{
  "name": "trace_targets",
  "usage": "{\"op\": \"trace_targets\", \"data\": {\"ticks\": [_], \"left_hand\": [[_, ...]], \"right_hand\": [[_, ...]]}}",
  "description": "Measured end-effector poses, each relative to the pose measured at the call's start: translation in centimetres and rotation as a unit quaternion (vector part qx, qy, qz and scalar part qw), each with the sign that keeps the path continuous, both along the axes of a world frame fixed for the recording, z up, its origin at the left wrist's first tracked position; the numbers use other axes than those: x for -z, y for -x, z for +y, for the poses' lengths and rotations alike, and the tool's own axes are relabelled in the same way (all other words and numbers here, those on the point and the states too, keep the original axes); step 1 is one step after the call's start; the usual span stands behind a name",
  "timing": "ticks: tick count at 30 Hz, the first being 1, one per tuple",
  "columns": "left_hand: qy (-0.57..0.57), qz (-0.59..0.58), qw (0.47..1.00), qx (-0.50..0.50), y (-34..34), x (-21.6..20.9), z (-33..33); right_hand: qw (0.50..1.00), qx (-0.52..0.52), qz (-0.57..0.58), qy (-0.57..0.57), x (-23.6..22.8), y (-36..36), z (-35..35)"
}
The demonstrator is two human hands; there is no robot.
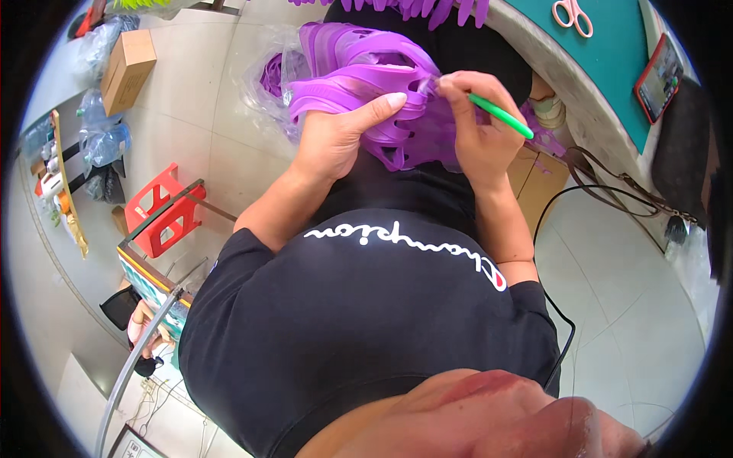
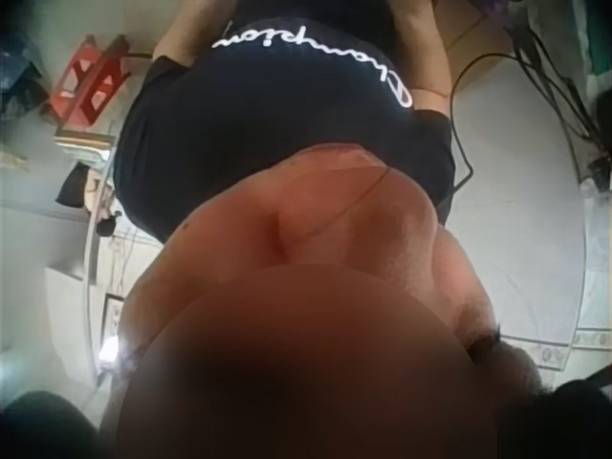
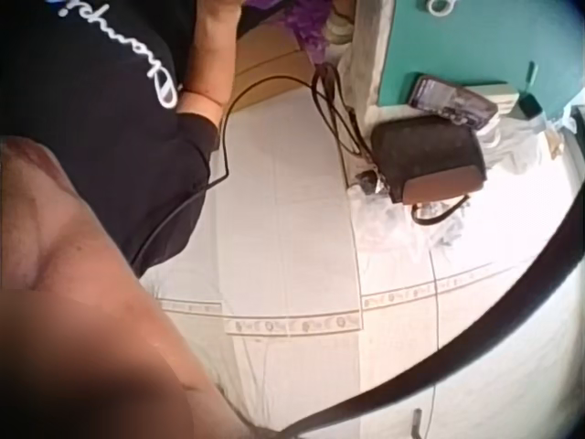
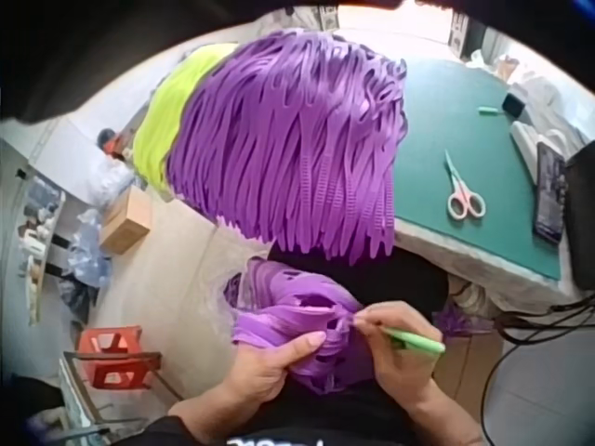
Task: Assembling purple plastic fringe decorations using a crochet-style hook tool.
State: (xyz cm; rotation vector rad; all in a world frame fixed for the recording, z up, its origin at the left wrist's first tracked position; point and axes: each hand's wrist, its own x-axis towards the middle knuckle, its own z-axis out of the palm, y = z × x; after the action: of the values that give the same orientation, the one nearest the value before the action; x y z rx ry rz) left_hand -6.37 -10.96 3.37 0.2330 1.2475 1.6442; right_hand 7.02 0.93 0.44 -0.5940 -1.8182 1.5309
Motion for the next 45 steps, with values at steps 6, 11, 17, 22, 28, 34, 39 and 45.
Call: {"op": "trace_targets", "data": {"ticks": [6, 11, 17, 22, 28, 34, 39, 45], "left_hand": [[0.002, -0.024, 0.999, -0.025, -0.1, -0.1, 0.1], [-0.001, -0.048, 0.998, -0.042, -0.4, 0.1, 0.1], [-0.017, 0.085, 0.996, -0.009, -1.4, 0.9, 0.4], [0.003, 0.027, 0.999, -0.040, 0.3, 1.4, -0.9], [0.028, -0.022, 0.988, -0.152, 1.7, 3.4, -2.2], [0.045, -0.029, 0.989, -0.140, 3.2, 4.5, -3.1], [-0.005, -0.203, 0.976, -0.084, 3.0, 2.9, -2.3], [0.026, -0.098, 0.993, -0.066, 0.6, 1.5, -0.5]], "right_hand": [[0.972, -0.040, 0.038, 0.226, -0.8, -0.9, 1.6], [1.000, 0.006, 0.009, 0.014, -1.3, -0.4, -0.2], [0.995, 0.086, 0.036, -0.023, 0.0, 0.6, -1.0], [0.914, 0.374, 0.151, 0.035, -0.4, -3.4, 3.6], [0.646, 0.736, 0.139, -0.147, -1.3, -26.8, 14.4], [0.582, 0.739, 0.196, -0.277, -3.4, -36.3, 14.7], [0.864, 0.301, -0.358, -0.184, -6.4, -23.0, 9.3], [0.989, 0.038, 0.107, 0.099, 0.3, -9.3, 5.2]]}}
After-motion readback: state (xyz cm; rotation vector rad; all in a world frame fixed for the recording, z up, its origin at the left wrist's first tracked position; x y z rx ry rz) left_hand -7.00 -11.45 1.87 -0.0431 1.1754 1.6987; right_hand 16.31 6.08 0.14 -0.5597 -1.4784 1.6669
